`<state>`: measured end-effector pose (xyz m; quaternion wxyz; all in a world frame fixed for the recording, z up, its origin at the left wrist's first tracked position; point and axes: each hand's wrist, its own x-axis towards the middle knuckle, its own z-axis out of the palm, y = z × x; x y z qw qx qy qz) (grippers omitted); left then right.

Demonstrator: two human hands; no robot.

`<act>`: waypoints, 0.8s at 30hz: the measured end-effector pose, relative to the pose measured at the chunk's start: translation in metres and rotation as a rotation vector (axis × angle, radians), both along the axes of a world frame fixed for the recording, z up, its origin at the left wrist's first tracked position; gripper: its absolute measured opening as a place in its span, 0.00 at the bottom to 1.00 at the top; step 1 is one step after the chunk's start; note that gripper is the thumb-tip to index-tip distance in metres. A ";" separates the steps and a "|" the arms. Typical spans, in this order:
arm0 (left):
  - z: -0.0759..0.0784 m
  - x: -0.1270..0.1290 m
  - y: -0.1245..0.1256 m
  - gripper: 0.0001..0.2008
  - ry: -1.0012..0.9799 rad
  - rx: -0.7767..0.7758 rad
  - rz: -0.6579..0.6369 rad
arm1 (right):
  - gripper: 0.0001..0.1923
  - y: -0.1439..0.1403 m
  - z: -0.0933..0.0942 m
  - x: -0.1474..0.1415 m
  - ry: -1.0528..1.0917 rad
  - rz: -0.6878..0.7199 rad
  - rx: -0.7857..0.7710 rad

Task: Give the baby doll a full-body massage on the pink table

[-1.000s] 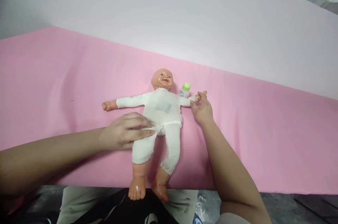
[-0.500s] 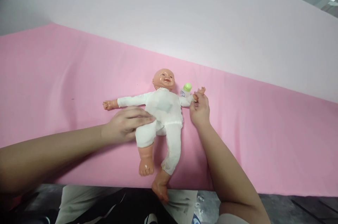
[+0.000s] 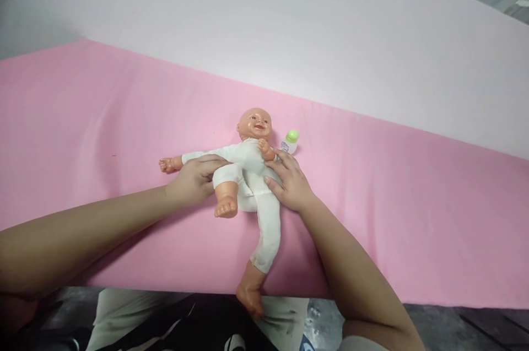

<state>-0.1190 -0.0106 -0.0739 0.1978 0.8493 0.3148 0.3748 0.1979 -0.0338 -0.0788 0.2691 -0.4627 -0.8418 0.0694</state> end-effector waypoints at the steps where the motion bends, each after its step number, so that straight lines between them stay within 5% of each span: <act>1: 0.000 0.000 0.000 0.12 -0.010 -0.011 0.005 | 0.26 0.000 -0.002 0.000 -0.004 -0.019 -0.002; 12: -0.007 -0.007 -0.001 0.15 0.023 0.220 -0.081 | 0.37 0.010 -0.015 0.014 0.274 -0.306 0.104; 18: -0.001 -0.006 -0.011 0.17 -0.009 0.482 -0.225 | 0.43 0.035 -0.038 0.047 0.636 -0.478 -0.037; 24: 0.005 -0.001 -0.035 0.19 0.013 0.498 -0.367 | 0.33 0.042 -0.040 0.067 0.451 -0.645 -0.053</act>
